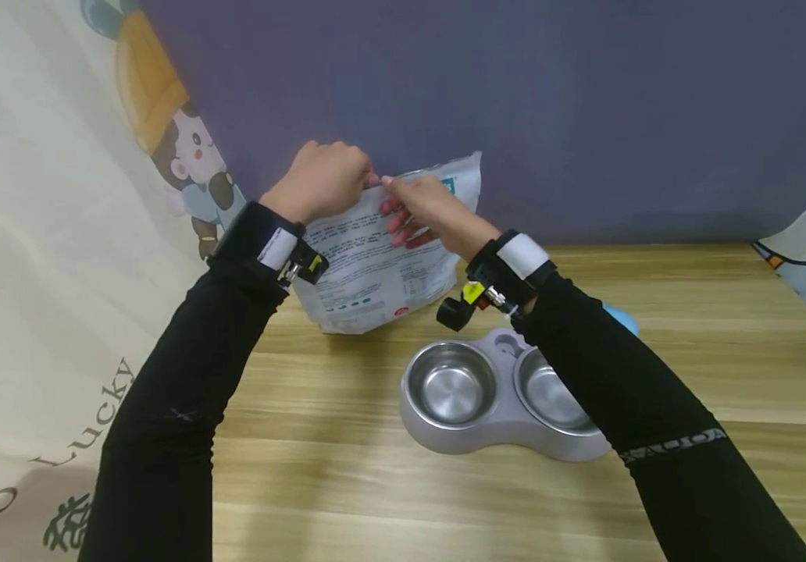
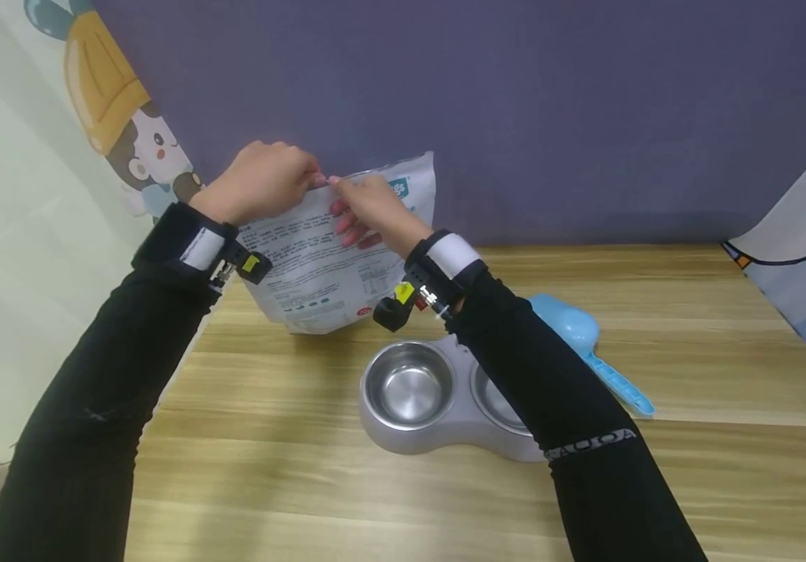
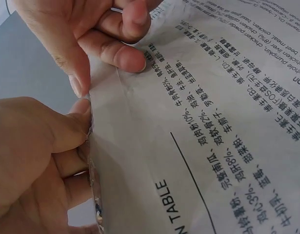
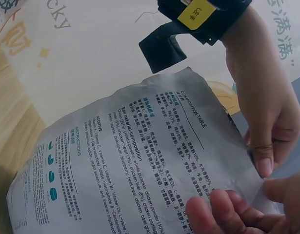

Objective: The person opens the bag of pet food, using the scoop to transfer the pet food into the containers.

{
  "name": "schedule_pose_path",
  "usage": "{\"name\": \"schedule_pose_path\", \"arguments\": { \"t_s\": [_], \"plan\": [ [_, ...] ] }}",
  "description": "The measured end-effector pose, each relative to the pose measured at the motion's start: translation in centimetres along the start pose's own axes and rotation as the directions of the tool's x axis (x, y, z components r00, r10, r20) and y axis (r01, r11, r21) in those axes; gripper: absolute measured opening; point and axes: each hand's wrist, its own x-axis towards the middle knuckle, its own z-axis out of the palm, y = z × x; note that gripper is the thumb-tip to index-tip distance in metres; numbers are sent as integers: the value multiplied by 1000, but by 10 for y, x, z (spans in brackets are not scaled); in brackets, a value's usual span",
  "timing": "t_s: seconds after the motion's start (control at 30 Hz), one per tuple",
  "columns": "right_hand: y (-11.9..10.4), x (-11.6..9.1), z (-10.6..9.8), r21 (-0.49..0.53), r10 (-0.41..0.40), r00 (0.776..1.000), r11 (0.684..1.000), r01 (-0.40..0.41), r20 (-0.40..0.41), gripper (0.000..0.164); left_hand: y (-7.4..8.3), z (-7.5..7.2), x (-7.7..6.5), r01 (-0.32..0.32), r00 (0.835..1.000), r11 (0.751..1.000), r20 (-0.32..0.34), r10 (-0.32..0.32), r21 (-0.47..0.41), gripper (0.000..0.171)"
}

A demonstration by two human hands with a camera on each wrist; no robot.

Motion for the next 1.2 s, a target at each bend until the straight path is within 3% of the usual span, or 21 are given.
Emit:
{"name": "schedule_pose_path", "arguments": {
  "t_s": [0.8, 1.07, 1.2],
  "plan": [
    [-3, -1, 5, 50, 69, 998, 996, -68, -7, 42, -1, -1, -5, -30, 999, 1000, -27, 31, 7, 33],
    [-8, -1, 6, 132, 95, 995, 986, -97, 20, 35, -1, -1, -8, -66, 996, 998, -57, 66, 12, 31],
    [-13, 1, 10, 226, 107, 994, 968, -111, 31, 29, 1, 0, -9, -99, 991, 994, -86, 102, 39, 29]
  ]
}}
